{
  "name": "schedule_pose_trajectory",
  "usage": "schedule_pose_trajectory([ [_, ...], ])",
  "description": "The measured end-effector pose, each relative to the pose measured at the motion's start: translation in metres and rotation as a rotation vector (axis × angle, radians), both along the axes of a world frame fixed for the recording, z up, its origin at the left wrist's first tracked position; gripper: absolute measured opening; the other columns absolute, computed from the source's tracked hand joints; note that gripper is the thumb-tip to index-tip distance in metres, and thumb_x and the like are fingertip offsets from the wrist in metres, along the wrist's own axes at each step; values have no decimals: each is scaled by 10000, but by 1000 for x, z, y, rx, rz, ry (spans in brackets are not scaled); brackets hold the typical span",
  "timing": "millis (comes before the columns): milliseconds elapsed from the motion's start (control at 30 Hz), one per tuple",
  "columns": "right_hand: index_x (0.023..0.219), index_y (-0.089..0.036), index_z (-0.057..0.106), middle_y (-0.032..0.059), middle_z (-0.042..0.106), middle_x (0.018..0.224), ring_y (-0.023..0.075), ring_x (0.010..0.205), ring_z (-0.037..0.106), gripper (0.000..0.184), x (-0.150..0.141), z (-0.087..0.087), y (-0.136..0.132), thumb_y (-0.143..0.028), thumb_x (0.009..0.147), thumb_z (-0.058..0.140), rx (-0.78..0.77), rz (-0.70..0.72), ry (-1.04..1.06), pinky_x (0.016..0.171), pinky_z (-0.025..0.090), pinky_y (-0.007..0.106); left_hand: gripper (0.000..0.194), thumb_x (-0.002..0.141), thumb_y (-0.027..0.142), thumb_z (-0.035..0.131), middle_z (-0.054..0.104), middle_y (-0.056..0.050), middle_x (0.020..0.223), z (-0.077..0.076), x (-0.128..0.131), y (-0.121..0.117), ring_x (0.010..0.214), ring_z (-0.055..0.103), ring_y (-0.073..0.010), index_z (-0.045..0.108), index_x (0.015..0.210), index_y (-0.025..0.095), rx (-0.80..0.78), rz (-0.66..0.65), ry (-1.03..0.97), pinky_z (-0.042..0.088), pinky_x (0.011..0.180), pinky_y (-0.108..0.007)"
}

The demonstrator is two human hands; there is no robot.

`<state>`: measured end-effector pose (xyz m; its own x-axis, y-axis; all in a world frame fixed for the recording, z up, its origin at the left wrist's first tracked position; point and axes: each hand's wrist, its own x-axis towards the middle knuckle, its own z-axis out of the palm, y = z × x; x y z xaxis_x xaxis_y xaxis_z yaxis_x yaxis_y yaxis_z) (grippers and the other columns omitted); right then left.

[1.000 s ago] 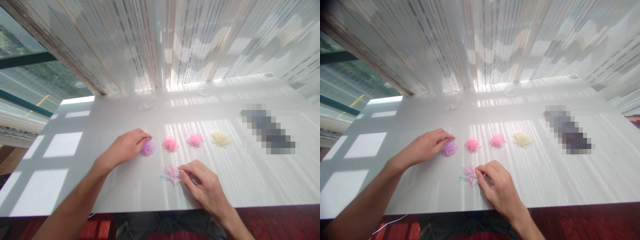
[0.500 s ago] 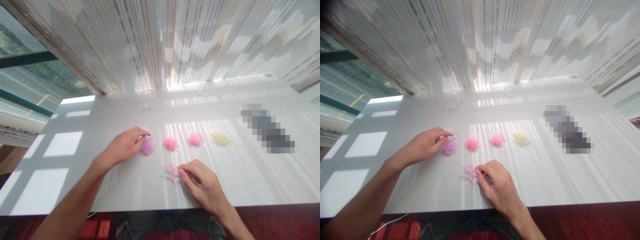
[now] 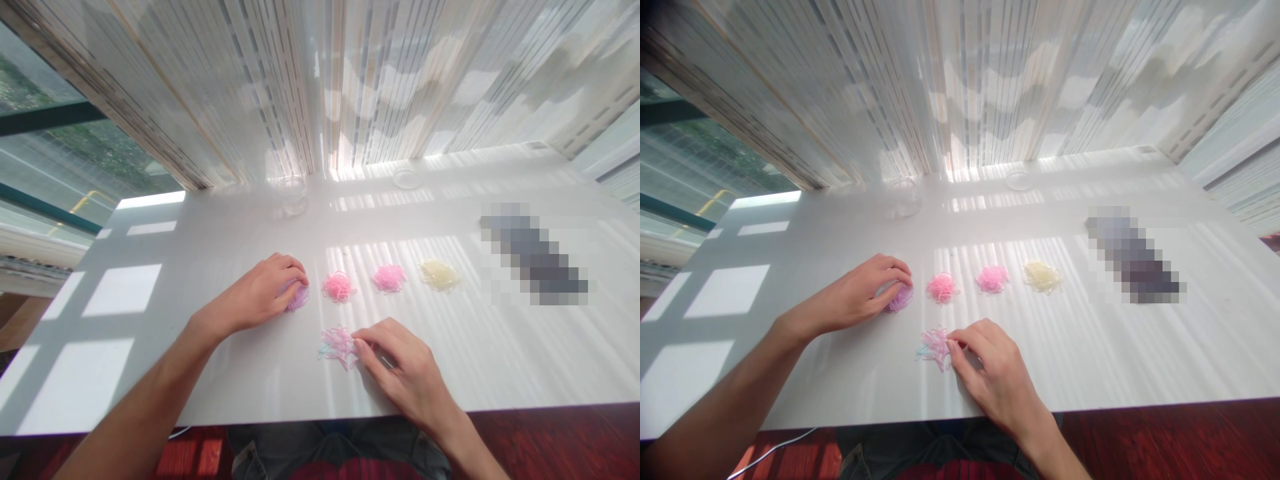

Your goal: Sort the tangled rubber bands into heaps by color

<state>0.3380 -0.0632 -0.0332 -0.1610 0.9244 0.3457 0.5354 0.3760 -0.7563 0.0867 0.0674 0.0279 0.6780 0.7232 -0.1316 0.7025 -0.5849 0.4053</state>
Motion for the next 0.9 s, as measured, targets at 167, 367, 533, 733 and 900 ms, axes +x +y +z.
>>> schedule_pose_trajectory([
  [167,955,-210,703,18,678,797,164,731,656,134,0,0,0,-210,1024,588,-10,-1,6,668,520,286,318,967,373,628,709,-83,1188,-3,-2,-2,1121,612,-266,671,1241,220,44,-40,-3,487,1019,-431],
  [367,955,-208,700,17,673,801,161,736,647,137,0,-1,0,-216,1029,585,-21,2,2,674,511,284,229,959,354,649,682,-79,1168,-11,-5,-4,1074,607,-264,710,1145,235,147,-89,21,497,961,-451],
  [533,954,-209,699,17,669,802,160,737,646,136,0,-1,-1,-211,1027,585,-21,3,0,673,507,282,153,981,279,589,679,-80,1138,-12,-3,-7,1010,628,-256,698,1057,202,220,-114,28,507,907,-458],
  [733,962,-212,701,17,678,814,157,741,647,126,0,0,-1,-197,1022,591,-24,3,7,679,509,280,191,971,325,657,688,-81,1156,-12,-6,-11,1032,638,-267,678,1115,201,269,-120,-21,516,906,-454],
  [900,997,-215,700,18,683,843,153,756,650,117,0,0,-2,-170,1007,591,-17,-17,40,684,523,274,136,1012,246,608,710,-87,1141,-11,-3,-36,1036,648,-261,659,1125,192,454,-99,-132,508,886,-423],
])
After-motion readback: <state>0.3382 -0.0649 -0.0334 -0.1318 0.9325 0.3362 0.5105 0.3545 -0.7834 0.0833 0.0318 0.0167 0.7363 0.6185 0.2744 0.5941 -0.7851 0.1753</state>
